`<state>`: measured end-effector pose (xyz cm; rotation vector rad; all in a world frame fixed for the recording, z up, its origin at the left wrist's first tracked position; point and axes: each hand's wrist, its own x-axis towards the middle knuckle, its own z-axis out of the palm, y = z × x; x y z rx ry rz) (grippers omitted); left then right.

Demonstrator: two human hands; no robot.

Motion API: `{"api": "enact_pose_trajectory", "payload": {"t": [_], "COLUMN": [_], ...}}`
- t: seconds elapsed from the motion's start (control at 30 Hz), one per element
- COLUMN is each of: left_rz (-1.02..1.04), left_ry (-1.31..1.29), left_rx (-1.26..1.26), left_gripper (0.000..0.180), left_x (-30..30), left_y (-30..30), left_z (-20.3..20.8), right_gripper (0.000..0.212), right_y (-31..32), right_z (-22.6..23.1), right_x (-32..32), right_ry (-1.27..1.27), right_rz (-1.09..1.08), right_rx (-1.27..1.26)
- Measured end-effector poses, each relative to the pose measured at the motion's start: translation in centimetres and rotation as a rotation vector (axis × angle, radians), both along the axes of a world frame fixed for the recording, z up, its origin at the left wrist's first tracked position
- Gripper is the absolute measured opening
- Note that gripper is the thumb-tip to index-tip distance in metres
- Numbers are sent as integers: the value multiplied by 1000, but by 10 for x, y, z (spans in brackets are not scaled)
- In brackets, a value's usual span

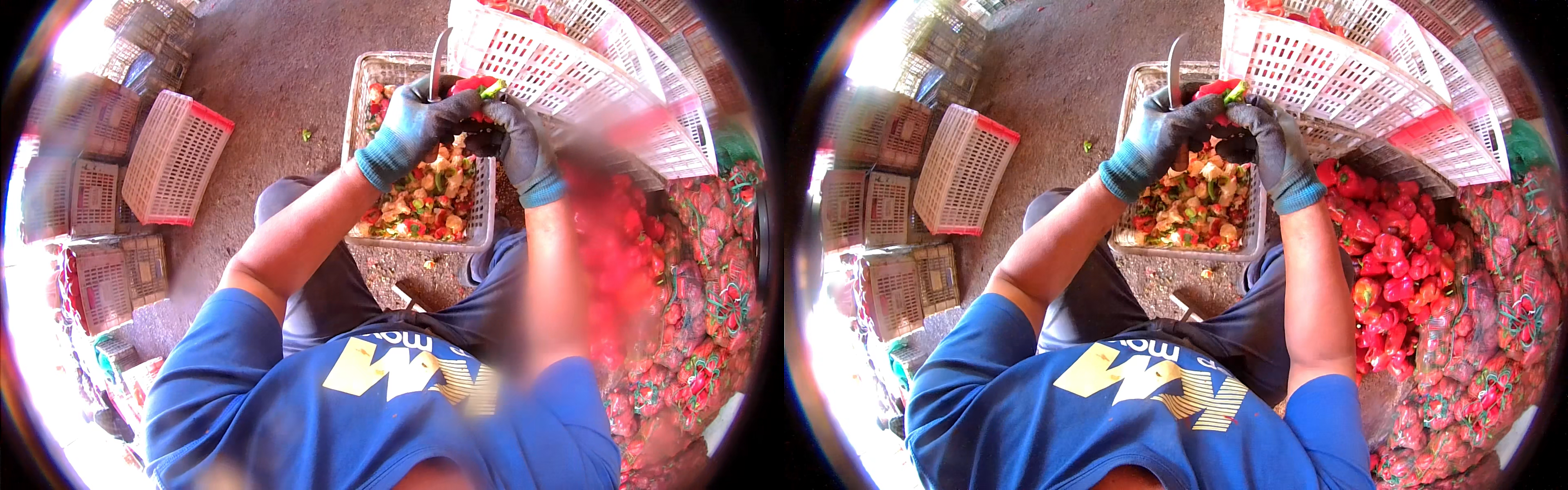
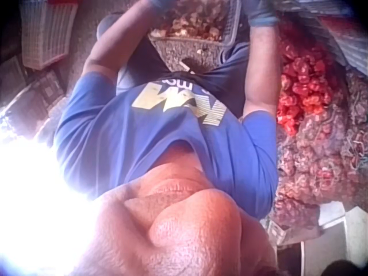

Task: The person cuts red peppers using a knife, removes the stems, and places the cut pieces into a bin while sitting among crates of produce.

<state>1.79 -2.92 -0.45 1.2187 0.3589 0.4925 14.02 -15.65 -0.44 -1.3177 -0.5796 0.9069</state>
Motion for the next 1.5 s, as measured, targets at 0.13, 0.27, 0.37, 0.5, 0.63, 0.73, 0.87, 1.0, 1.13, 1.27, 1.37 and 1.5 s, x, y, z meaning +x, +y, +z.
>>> {"api": "enact_pose_trajectory", "payload": {"t": [0.13, 0.27, 0.37, 0.5, 0.63, 0.73, 0.87, 1.0, 1.13, 1.27, 1.37, 1.5], "left_rz": [-28, -80, -120, -224, -231, -290, -311, -317, -453, -521, -592, -365], "left_ry": [55, 86, 109, 83, 60, 189, 121, 188, 174, 107, 544, 67], "left_rx": [17, -47, -68, -228, 6, 279, 365, 251, 15, 598, 499, 992], "left_gripper": [33, 31, 32, 34, 37, 43, 37, 33, 36, 44, 41, 35], "left_x": [-3, -8, -9, -13, -16, -18, -20, -19, -25, -27, -17, 64], "left_y": [-3, 0, 8, 28, 46, 33, 22, 24, 24, 56, 65, 84], "left_z": [6, 9, 9, 13, 15, 23, 24, 12, 24, 8, 26, 86], "right_gripper": [41, 42, 37, 34, 39, 44, 46, 42, 46, 68, 53, 46], "right_y": [-1, -3, -6, -7, -14, -17, -24, -24, -34, -38, -33, -37], "right_z": [-12, -13, -19, -13, 10, 8, 8, 18, 9, -3, -3, 19], "right_x": [7, 6, 10, 8, 0, 0, 7, 5, 14, 16, 14, 6], "right_ry": [-25, 1, 181, 191, -65, -24, -53, -46, -67, -126, -82, 37], "right_rz": [24, 15, 33, 59, 95, 119, 177, 205, 289, 523, 700, 479], "right_rx": [-19, 6, 83, 160, 25, 28, -3, 12, -55, -26, -25, -131]}}
